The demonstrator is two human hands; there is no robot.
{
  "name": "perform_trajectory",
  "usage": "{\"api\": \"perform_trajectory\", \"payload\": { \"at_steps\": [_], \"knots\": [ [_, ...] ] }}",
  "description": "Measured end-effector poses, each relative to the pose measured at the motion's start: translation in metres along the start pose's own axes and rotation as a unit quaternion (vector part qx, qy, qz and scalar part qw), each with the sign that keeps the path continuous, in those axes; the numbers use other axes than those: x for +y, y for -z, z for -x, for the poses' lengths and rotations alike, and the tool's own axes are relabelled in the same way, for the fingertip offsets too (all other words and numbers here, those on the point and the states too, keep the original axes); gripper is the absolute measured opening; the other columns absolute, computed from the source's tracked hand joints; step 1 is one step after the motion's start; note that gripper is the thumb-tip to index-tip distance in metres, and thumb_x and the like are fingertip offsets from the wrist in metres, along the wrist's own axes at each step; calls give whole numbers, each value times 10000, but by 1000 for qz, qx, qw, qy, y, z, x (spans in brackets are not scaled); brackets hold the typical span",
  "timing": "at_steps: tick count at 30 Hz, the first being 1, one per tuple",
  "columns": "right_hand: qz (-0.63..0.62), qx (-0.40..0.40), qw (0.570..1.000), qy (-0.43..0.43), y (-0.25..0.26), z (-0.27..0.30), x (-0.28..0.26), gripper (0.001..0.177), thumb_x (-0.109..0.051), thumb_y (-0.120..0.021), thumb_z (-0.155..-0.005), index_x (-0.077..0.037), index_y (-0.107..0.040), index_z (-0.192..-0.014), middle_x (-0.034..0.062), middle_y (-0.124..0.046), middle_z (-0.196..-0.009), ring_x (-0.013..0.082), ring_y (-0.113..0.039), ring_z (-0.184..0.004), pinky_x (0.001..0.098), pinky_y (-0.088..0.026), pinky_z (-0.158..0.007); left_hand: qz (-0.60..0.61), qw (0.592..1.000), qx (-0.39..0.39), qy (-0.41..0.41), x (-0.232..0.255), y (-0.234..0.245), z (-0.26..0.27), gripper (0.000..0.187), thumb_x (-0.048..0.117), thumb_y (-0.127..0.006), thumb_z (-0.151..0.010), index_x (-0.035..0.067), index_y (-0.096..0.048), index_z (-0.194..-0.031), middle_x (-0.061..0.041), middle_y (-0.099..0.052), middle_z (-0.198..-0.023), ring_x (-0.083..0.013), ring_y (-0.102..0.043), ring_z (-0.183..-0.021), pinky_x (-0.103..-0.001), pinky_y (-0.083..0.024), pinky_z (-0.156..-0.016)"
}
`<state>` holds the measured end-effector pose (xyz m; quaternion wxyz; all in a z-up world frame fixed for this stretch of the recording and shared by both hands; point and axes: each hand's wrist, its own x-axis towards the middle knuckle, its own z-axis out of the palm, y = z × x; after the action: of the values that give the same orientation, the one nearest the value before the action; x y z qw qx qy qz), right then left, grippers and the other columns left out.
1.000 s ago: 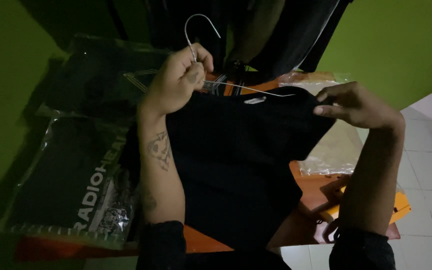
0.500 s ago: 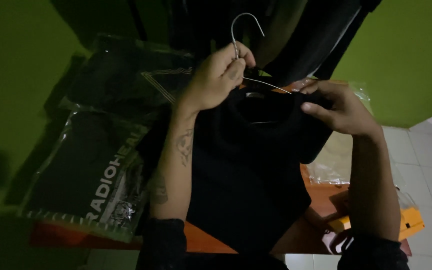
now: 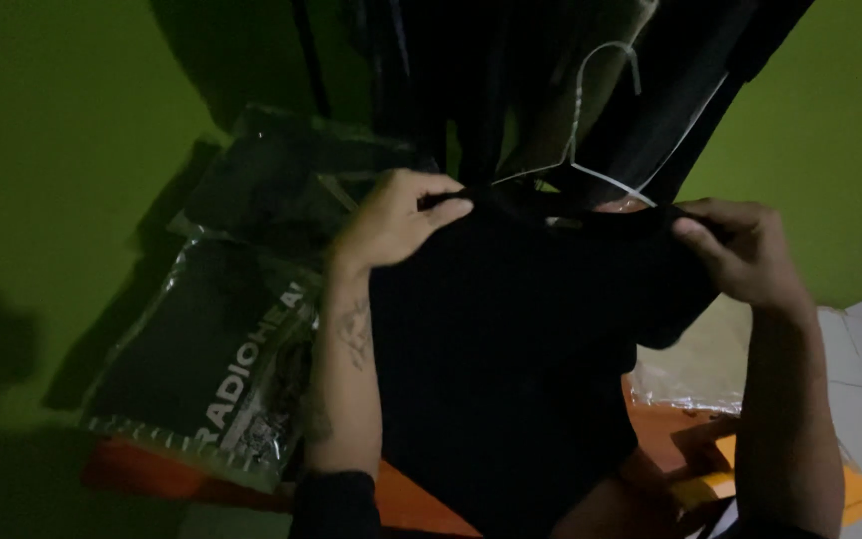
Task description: Placing a black t-shirt on a wire hanger and hanging it onto a clothing rack.
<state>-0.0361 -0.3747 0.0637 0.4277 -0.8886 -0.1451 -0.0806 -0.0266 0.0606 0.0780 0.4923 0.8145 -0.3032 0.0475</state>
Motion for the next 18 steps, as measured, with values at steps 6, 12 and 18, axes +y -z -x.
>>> {"api": "perform_trajectory", "payload": {
  "at_steps": [6, 12, 18],
  "knots": [
    [-37, -5, 997, 68, 2, -1, -12, 251, -177, -707, -974, -22, -746, -1169, 131, -767, -990, 218, -724, -842, 364, -603, -736, 34, 999, 35, -8, 27, -12, -9, 372, 309, -677, -992, 11, -729, -1207, -156, -787, -1113, -242, -773, -970, -392, -622, -853],
    [-66, 17, 994, 89, 14, 1, -3, 246, -170, -712, -1034, 11, -737, -1198, 129, -742, -997, 167, -691, -881, 317, -569, -791, -4, 1000, -3, 21, 17, 3, -8, 425, 343, -677, -990, 9, -697, -1252, -171, -764, -1144, -274, -757, -983, -418, -608, -855],
    [59, -46, 997, -2, 20, -4, -4, 445, -363, -671, -966, -19, -725, -1244, 181, -763, -1036, 329, -753, -908, 511, -623, -802, 18, 998, 50, -15, 23, 12, -1, 468, 370, -687, -977, -1, -704, -1260, -171, -756, -1213, -291, -732, -1098, -408, -595, -902]
  ]
}}
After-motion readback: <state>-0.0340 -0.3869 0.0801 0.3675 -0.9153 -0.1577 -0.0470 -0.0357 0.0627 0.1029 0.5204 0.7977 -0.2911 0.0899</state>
